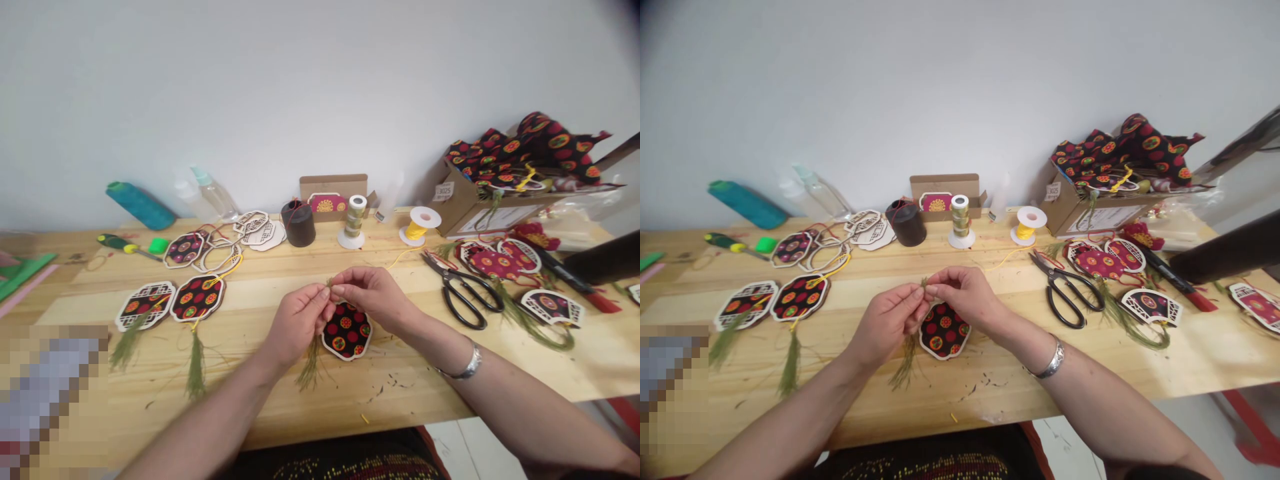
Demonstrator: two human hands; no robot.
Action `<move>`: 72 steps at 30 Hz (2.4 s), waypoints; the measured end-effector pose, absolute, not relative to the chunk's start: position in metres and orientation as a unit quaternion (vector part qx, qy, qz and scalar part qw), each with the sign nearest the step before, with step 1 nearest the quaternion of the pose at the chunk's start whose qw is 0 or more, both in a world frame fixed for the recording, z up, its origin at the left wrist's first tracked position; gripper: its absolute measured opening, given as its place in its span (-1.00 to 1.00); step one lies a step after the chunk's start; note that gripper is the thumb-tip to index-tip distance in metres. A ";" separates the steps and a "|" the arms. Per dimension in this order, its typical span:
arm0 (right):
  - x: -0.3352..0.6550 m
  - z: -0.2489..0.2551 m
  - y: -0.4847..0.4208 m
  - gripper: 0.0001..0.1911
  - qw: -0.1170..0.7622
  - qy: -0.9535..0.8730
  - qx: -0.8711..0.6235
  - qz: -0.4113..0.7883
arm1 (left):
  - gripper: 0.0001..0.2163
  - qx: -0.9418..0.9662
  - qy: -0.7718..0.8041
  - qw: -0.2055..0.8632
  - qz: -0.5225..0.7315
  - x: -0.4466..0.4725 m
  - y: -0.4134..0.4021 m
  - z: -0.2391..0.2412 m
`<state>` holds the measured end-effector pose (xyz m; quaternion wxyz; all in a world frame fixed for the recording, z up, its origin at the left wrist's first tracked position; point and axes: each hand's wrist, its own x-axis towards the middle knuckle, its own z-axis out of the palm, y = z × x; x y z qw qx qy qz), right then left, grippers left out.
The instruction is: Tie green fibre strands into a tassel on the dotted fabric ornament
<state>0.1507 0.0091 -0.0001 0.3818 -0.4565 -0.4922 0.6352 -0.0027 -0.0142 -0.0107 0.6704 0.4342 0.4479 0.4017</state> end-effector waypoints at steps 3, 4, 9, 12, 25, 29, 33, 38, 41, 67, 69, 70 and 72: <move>0.151 -0.001 0.009 -0.81 0.380 -0.496 -0.457 0.633 | -0.75 0.440 0.457 0.665 0.395 -0.003 -0.014 -0.011; 0.151 -0.001 0.009 -0.81 0.378 -0.500 -0.456 0.632 | -0.75 0.438 0.458 0.666 0.394 -0.003 -0.014 -0.012; 0.151 -0.003 0.010 -0.85 0.371 -0.519 -0.450 0.625 | -0.74 0.440 0.466 0.660 0.393 -0.001 -0.014 -0.011; 0.152 -0.005 0.010 -0.87 0.367 -0.530 -0.452 0.616 | -0.73 0.447 0.470 0.652 0.393 -0.001 -0.014 -0.010; 0.153 -0.001 0.011 -0.88 0.345 -0.525 -0.473 0.618 | -0.82 0.423 0.454 0.674 0.401 -0.001 -0.013 -0.010; 0.154 -0.002 0.012 -0.74 0.324 -0.462 -0.460 0.685 | -0.78 0.433 0.448 0.677 0.392 -0.001 -0.014 -0.010; 0.155 -0.005 0.014 -0.68 0.329 -0.402 -0.439 0.733 | -0.79 0.446 0.432 0.692 0.367 -0.002 -0.014 -0.011; 0.157 -0.006 0.016 -0.74 0.335 -0.394 -0.407 0.753 | -0.79 0.446 0.426 0.702 0.355 -0.002 -0.015 -0.012; 0.157 -0.005 0.016 -0.81 0.347 -0.425 -0.381 0.745 | -0.80 0.440 0.420 0.711 0.352 -0.002 -0.015 -0.012; 0.154 -0.001 0.013 -0.82 0.409 -0.486 -0.422 0.647 | -0.86 0.285 0.359 0.809 0.368 0.001 -0.008 -0.009; 0.154 -0.001 0.013 -0.81 0.410 -0.480 -0.422 0.651 | -0.86 0.293 0.360 0.803 0.374 0.001 -0.008 -0.009; 0.154 -0.001 0.013 -0.81 0.410 -0.473 -0.422 0.655 | -0.86 0.298 0.362 0.798 0.379 0.000 -0.009 -0.009; 0.155 -0.001 0.014 -0.79 0.403 -0.454 -0.422 0.673 | -0.87 0.305 0.365 0.789 0.389 0.000 -0.009 -0.009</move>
